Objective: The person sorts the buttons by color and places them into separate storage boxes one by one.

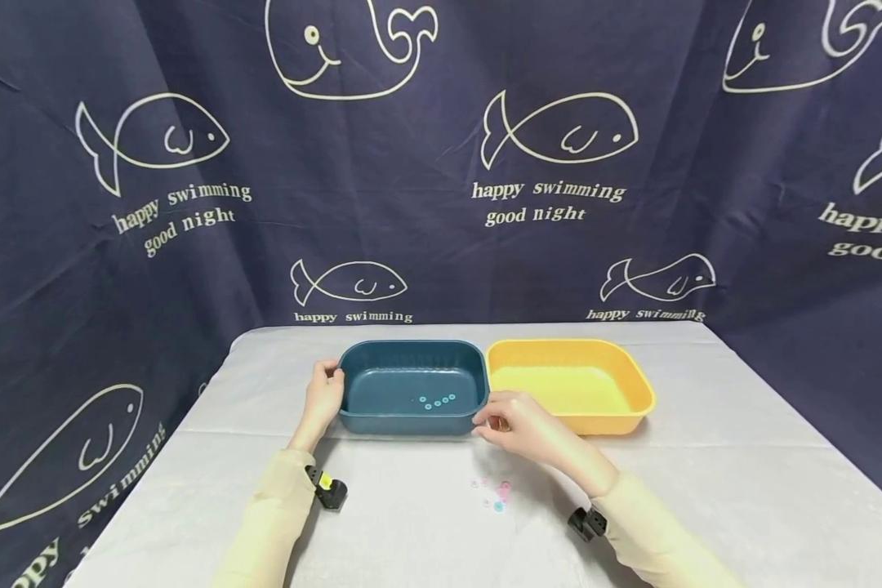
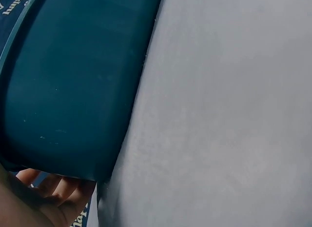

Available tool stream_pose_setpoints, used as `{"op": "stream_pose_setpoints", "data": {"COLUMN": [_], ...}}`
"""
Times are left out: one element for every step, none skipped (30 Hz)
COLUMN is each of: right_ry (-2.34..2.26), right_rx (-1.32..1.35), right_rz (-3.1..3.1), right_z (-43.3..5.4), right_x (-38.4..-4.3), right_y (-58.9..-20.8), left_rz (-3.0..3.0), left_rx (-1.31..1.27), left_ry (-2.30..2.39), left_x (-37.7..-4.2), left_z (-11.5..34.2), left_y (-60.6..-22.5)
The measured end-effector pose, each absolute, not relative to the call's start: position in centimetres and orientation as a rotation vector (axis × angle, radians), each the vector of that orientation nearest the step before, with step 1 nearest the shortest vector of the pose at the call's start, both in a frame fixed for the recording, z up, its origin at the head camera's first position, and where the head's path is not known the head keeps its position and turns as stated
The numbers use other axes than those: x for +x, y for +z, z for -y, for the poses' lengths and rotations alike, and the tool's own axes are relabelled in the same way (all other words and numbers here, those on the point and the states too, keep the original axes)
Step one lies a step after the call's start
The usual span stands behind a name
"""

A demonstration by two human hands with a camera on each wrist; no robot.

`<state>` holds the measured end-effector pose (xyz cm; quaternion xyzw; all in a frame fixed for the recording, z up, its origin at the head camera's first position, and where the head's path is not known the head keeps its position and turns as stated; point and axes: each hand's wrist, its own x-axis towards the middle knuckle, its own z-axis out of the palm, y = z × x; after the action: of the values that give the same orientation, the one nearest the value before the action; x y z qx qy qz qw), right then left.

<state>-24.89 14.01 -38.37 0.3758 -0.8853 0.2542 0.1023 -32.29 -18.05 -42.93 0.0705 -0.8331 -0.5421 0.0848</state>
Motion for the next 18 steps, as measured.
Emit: {"op": "stream_pose_setpoints", "data": {"right_ry": [0.751,0.748,0.747,0.744,0.741,0.738,0.738,0.736,0.736,0.741,0.748,0.750,0.752,0.754,0.760,0.767,0.771,0.777], "right_rx": [1.118,1.127,1.138,1.147,1.156,1.164,1.172,1.180,1.187,1.195,1.204,1.211,1.225,1.238,1.251,1.264,1.277,1.290], "right_rz": [2.620,2.624,2.626,2.631,2.637,2.644,2.652,2.658,2.665,2.672,2.676,2.679,2.679,2.678,2.679,2.675,2.670,2.663], "right_z": [-14.0,-13.9,-13.9,-13.9,-13.8,-13.8,-13.8,-13.8,-13.8,-13.8,-13.8,-13.8,-13.7,-13.7,-13.7,-13.6,-13.6,-13.5], "right_x": [-24.7,-24.6,-24.5,-24.3,-24.2,-24.1,-23.9,-23.8,-23.7,-23.6,-23.5,-23.4,-23.4,-23.4,-23.3,-23.3,-23.3,-23.2], "right_y": [-38.4,-38.5,-38.6,-38.6,-38.7,-38.7,-38.8,-38.9,-38.9,-38.9,-38.9,-39.0,-39.0,-39.0,-38.9,-38.9,-38.9,-38.9], "left_rz": [2.482,2.480,2.477,2.473,2.471,2.468,2.468,2.467,2.467,2.466,2.466,2.465,2.463,2.462,2.461,2.460,2.460,2.459], "left_rx": [0.208,0.210,0.208,0.212,0.209,0.211,0.212,0.217,0.217,0.220,0.222,0.225,0.227,0.229,0.229,0.232,0.231,0.231], "left_ry": [-1.614,-1.610,-1.606,-1.607,-1.603,-1.602,-1.603,-1.606,-1.605,-1.606,-1.605,-1.607,-1.605,-1.599,-1.593,-1.592,-1.587,-1.585], "left_x": [-32.3,-32.3,-32.4,-32.4,-32.4,-32.4,-32.4,-32.3,-32.3,-32.3,-32.2,-32.2,-32.2,-32.2,-32.2,-32.2,-32.2,-32.2], "left_z": [18.1,18.1,18.2,18.2,18.2,18.2,18.2,18.2,18.2,18.1,18.1,18.0,18.0,18.0,18.0,17.9,17.9,17.9], "left_y": [-42.9,-43.0,-43.0,-43.0,-43.0,-43.0,-43.0,-43.0,-43.0,-43.0,-42.9,-42.9,-42.9,-42.9,-42.9,-42.8,-42.8,-42.8]}}
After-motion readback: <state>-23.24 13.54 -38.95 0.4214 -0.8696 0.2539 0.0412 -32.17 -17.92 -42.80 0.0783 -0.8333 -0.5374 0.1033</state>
